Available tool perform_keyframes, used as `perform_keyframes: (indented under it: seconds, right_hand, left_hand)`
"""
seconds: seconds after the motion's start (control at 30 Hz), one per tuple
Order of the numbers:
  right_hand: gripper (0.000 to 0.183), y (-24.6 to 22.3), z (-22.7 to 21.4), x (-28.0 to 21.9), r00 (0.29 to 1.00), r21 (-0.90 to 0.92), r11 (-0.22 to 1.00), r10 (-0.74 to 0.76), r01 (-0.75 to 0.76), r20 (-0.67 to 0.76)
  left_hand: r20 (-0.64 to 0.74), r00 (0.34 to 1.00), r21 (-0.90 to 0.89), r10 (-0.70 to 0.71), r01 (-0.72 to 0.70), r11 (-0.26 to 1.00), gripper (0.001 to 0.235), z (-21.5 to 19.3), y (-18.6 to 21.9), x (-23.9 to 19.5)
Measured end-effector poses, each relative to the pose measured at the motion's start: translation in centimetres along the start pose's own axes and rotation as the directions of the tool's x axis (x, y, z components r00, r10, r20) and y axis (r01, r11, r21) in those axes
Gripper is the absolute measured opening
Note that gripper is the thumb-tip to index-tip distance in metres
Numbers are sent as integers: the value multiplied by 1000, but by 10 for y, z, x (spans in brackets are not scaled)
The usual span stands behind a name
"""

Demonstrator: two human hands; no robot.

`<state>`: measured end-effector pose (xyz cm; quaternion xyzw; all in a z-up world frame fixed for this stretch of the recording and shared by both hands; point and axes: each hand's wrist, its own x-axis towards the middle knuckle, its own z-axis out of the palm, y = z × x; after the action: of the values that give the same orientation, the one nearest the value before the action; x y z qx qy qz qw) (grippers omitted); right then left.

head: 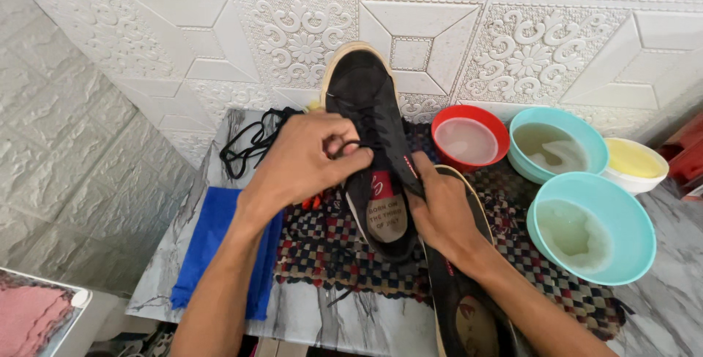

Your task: The person unties the laces on a pair of black sneakers. They pull the laces out of the eyelets and set them aside on the table.

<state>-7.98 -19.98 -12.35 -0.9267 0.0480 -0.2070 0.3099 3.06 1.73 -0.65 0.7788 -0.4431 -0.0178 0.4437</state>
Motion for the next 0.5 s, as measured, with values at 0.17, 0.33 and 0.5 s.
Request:
perform_keyframes:
  seconds: [0.17,0.33,0.5]
  right_hand:
    - [36,-10,-5,-4,998,71,997,-4,9,-66]
    - [30,6,2,2,992,178,981,92,-75,-86]
    - [24,-5,-3,-4,982,265,963,99,-54,-158]
  left_hand:
    - [-196,980,217,12,31,976,23,-14,-7,-6]
    - [-485,841,433,240,-7,901,30,-18,-13,-5]
    - [-448,879,-700,-165,-230,677,27,25,-14,11]
